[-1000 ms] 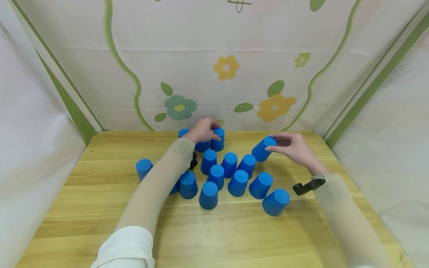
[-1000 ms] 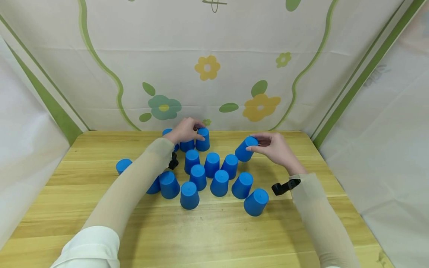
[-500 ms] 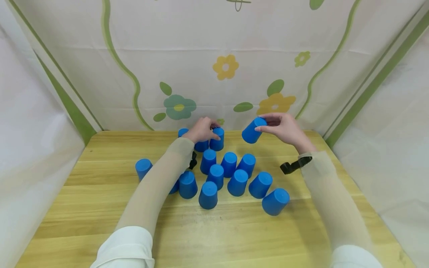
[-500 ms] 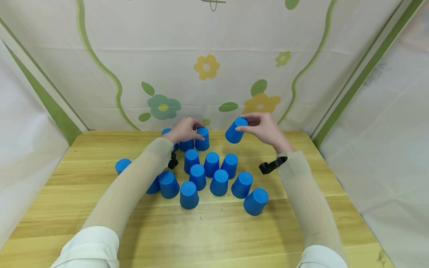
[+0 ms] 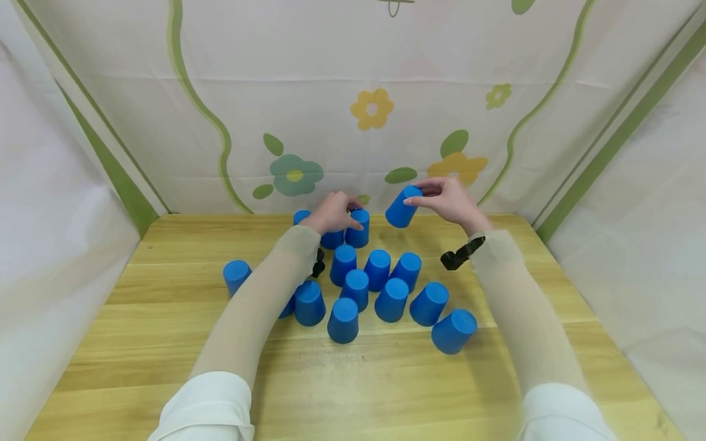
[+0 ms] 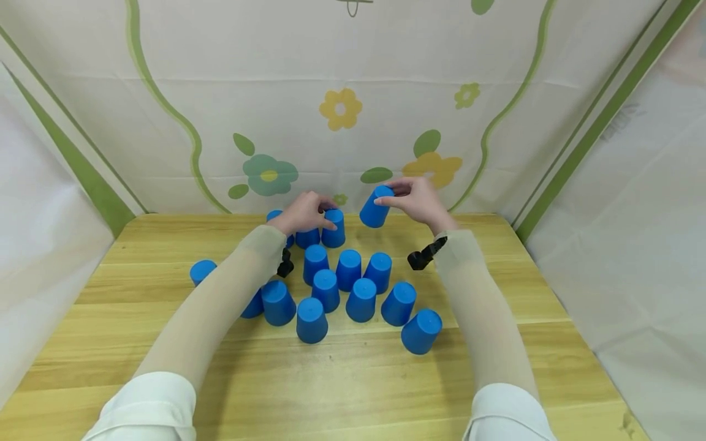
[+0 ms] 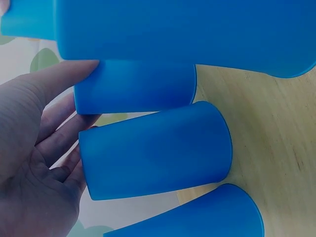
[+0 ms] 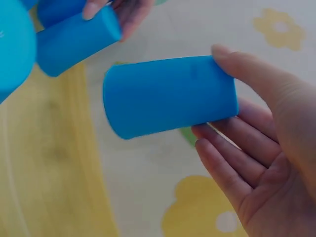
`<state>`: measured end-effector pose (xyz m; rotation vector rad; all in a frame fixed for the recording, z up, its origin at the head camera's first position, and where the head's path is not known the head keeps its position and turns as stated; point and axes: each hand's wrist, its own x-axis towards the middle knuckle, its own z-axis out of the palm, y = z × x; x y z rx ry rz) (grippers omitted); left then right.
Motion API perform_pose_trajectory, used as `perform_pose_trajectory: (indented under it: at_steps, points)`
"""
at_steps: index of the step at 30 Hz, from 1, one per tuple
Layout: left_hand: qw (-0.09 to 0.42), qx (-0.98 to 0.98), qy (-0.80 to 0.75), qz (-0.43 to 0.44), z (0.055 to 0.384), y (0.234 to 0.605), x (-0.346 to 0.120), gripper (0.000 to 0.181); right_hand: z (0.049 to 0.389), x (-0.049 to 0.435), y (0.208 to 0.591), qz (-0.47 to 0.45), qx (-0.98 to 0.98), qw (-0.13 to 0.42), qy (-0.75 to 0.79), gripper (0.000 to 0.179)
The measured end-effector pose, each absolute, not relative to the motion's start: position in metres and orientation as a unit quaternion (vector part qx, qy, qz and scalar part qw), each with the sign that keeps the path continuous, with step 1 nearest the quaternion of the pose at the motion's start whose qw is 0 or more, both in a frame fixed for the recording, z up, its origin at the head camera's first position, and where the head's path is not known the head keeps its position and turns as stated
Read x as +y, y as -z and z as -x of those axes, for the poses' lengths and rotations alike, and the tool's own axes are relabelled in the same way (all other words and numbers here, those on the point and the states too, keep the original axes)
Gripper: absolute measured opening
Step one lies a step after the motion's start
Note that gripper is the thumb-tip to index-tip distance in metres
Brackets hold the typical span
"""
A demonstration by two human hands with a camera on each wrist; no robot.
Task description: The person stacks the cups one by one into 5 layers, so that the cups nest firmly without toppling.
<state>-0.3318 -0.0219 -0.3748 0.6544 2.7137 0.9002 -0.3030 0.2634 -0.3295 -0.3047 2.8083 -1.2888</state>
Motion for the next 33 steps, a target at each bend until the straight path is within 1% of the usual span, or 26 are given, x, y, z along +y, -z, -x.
perform_pose_trajectory:
  at_steps: [8, 16, 23, 33]
  points:
    - [0.105, 0.92, -0.305, -0.223, 0.333, 0.375, -0.022, 0.05, 0.32, 0.249, 0.351, 0.082, 0.916, 0.062, 0.387, 0.056]
    - [0.104, 0.918, -0.305, -0.231, 0.333, 0.376, -0.023, 0.051, 0.323, 0.229, 0.362, 0.096, 0.921, 0.088, 0.367, 0.052]
    - [0.105, 0.917, -0.308, -0.229, 0.333, 0.376, -0.023, 0.05, 0.322, 0.219, 0.368, 0.127, 0.919, 0.092, 0.362, 0.04]
    - [0.102, 0.92, -0.301, -0.229, 0.333, 0.376, -0.022, 0.051, 0.322, 0.212, 0.371, 0.127, 0.922, 0.09, 0.354, 0.043]
